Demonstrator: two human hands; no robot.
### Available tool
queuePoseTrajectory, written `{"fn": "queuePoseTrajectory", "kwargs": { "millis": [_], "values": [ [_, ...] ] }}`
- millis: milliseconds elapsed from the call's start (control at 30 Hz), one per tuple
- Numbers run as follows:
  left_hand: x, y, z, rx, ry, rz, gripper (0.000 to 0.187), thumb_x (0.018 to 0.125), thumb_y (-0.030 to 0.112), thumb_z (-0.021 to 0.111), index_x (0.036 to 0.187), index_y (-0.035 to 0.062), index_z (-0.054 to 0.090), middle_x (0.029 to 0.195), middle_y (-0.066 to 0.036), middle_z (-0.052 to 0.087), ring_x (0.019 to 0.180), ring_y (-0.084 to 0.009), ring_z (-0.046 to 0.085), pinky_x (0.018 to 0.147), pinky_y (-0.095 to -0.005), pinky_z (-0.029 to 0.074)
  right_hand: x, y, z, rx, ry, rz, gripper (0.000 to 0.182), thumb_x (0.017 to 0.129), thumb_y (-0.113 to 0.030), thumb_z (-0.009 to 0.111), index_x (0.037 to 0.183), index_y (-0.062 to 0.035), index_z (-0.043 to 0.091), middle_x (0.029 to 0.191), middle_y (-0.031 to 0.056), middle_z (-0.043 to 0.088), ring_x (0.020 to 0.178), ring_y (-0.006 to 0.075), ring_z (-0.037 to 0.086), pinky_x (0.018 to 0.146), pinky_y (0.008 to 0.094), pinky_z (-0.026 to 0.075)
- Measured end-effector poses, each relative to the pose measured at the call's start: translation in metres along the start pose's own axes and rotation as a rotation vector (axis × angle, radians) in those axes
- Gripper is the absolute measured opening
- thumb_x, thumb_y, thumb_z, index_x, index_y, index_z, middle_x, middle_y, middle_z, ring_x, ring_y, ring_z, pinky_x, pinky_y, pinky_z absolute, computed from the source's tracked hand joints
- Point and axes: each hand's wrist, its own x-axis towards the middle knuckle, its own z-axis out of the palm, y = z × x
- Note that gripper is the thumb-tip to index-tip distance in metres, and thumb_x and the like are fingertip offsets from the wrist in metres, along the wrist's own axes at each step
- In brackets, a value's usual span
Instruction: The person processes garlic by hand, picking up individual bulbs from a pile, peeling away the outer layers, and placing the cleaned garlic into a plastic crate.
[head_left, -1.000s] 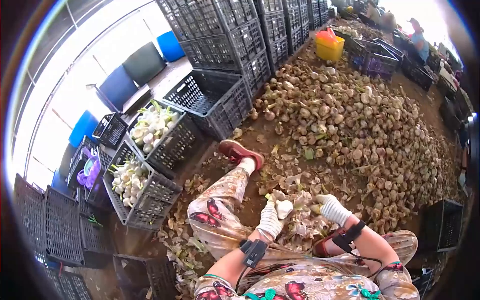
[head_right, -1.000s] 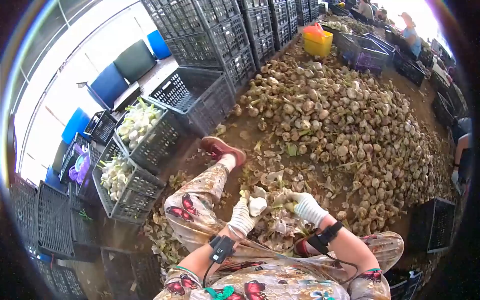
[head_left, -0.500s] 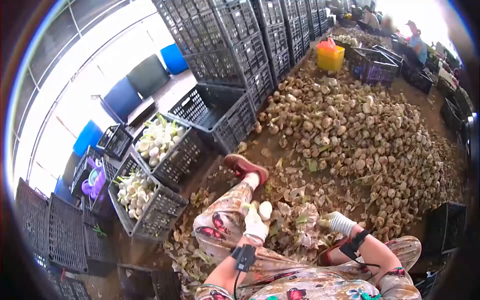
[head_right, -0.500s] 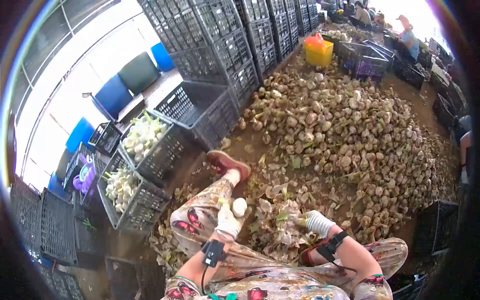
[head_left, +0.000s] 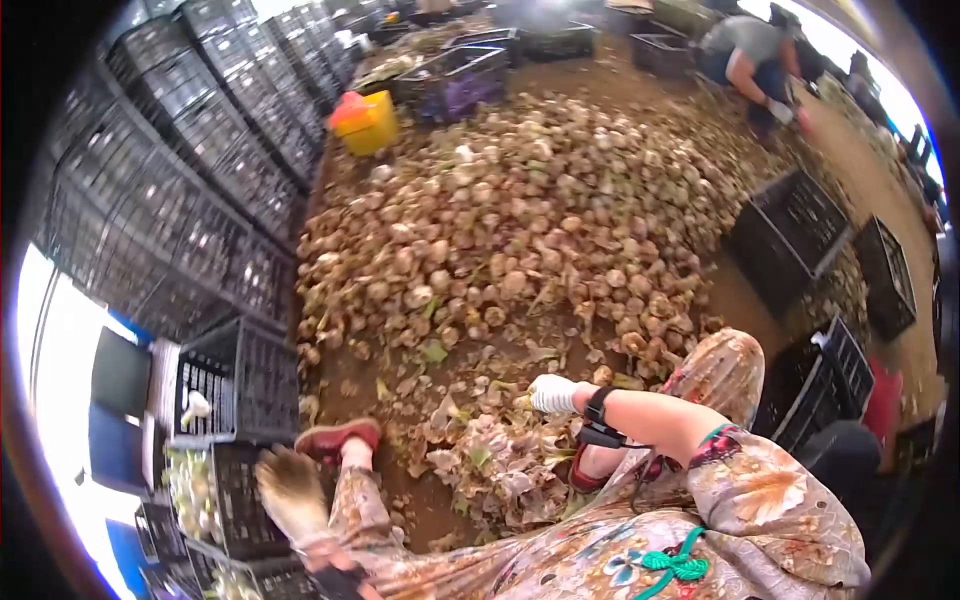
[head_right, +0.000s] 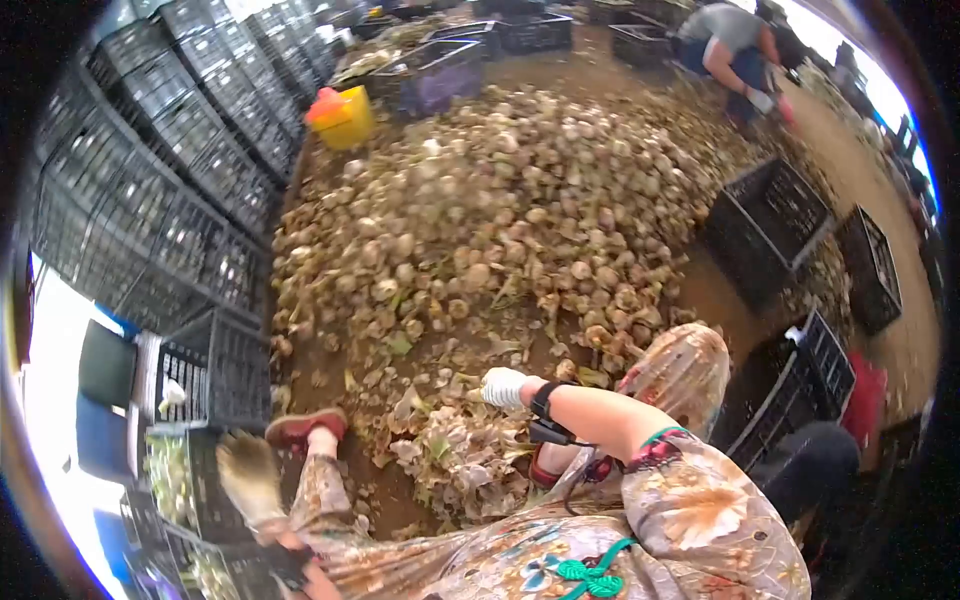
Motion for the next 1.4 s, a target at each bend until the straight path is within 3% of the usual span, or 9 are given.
{"fn": "queuePoseTrajectory", "kwargs": {
  "millis": [100,133,333,467,733,867,1167,1267,1400],
  "values": [
    [-0.03,-0.069,-0.012,0.008,0.238,-0.229,0.033,0.088,0.045,0.054,0.083,0.0142,0.063,0.074,0.004,0.059,0.062,-0.0122,0.054,0.06,-0.0316,0.047,0.01,0.035,-0.024,-0.186,0.094,0.031,0.025,0.078,-0.025,0.054,0.085,-0.0053,0.067,0.084,0.0194,0.065,0.08,0.0347,0.062,0.072,0.0408,0.048],
    [-0.028,-0.08,-0.037,-0.066,-0.205,-0.37,0.03,0.09,0.041,0.054,0.086,0.0134,0.064,0.082,0.002,0.063,0.066,-0.0131,0.058,0.065,-0.0335,0.051,0.012,0.045,-0.039,-0.182,0.105,0.059,0.026,0.078,-0.024,0.053,0.091,-0.0057,0.067,0.09,0.0194,0.065,0.087,0.0347,0.062,0.075,0.041,0.049],
    [-0.053,-0.107,0.027,0.359,0.205,-0.39,0.031,0.091,0.008,0.051,0.121,0.0127,0.052,0.097,-0.006,0.063,0.069,-0.0169,0.061,0.057,-0.0299,0.057,0.019,0.091,-0.135,-0.173,0.425,0.624,0.036,0.08,-0.016,0.052,0.114,-0.0043,0.055,0.124,0.0184,0.05,0.113,0.0347,0.05,0.093,0.042,0.042],
    [-0.044,-0.137,0.021,0.343,0.094,-0.389,0.05,0.074,-0.012,0.045,0.12,0.0056,0.052,0.108,-0.014,0.059,0.094,-0.0268,0.059,0.087,-0.0445,0.05,0.031,0.133,-0.176,-0.417,0.476,0.642,0.039,0.081,-0.016,0.054,0.119,-0.007,0.051,0.126,0.0165,0.049,0.116,0.0306,0.049,0.095,0.0416,0.041],
    [-0.036,-0.179,0.031,0.409,0.182,-0.596,0.029,0.084,0.007,0.056,0.114,0.0074,0.056,0.102,-0.013,0.059,0.087,-0.0258,0.057,0.08,-0.0413,0.05,0.057,0.173,-0.202,-0.511,0.368,0.77,0.035,0.088,-0.016,0.046,0.122,-0.0098,0.052,0.115,0.0161,0.059,0.108,0.032,0.056,0.09,0.0428,0.044],
    [-0.037,-0.19,0.043,0.354,0.109,-0.653,0.025,0.085,0.008,0.055,0.11,0.0042,0.057,0.101,-0.015,0.059,0.086,-0.0258,0.056,0.078,-0.0413,0.05,0.058,0.152,-0.201,-0.257,0.441,0.758,0.041,0.084,-0.038,0.05,0.115,-0.0113,0.055,0.11,0.0157,0.062,0.103,0.0333,0.058,0.09,0.0444,0.042],
    [-0.061,-0.206,0.107,0.369,-0.211,-0.64,0.052,0.093,0.034,0.052,0.135,0.0114,0.032,0.119,-0.013,0.051,0.11,-0.0276,0.052,0.086,-0.0415,0.047,0.019,-0.093,-0.104,0.135,0.396,-0.522,0.026,0.079,-0.026,0.064,0.099,-0.0088,0.062,0.085,0.0159,0.064,0.078,0.0317,0.062,0.069,0.0382,0.049],
    [-0.059,-0.202,0.106,0.47,-0.237,-0.336,0.049,0.09,0.023,0.058,0.132,0.0078,0.037,0.112,-0.006,0.054,0.099,-0.0167,0.055,0.083,-0.0333,0.049,-0.02,-0.144,-0.061,0.007,0.208,-0.577,0.035,0.078,-0.021,0.068,0.11,-0.0118,0.058,0.1,0.0159,0.062,0.09,0.0302,0.061,0.074,0.0376,0.049],
    [-0.088,-0.155,0.099,0.393,-0.168,-0.25,0.042,0.089,0.017,0.057,0.127,0.0052,0.044,0.111,-0.006,0.056,0.096,-0.015,0.056,0.084,-0.0285,0.047,-0.049,-0.175,-0.046,0.997,-0.057,-0.364,0.044,0.087,-0.022,0.063,0.124,-0.0009,0.051,0.111,0.0048,0.06,0.096,0.0098,0.055,0.083,0.0267,0.046]
  ]
}}
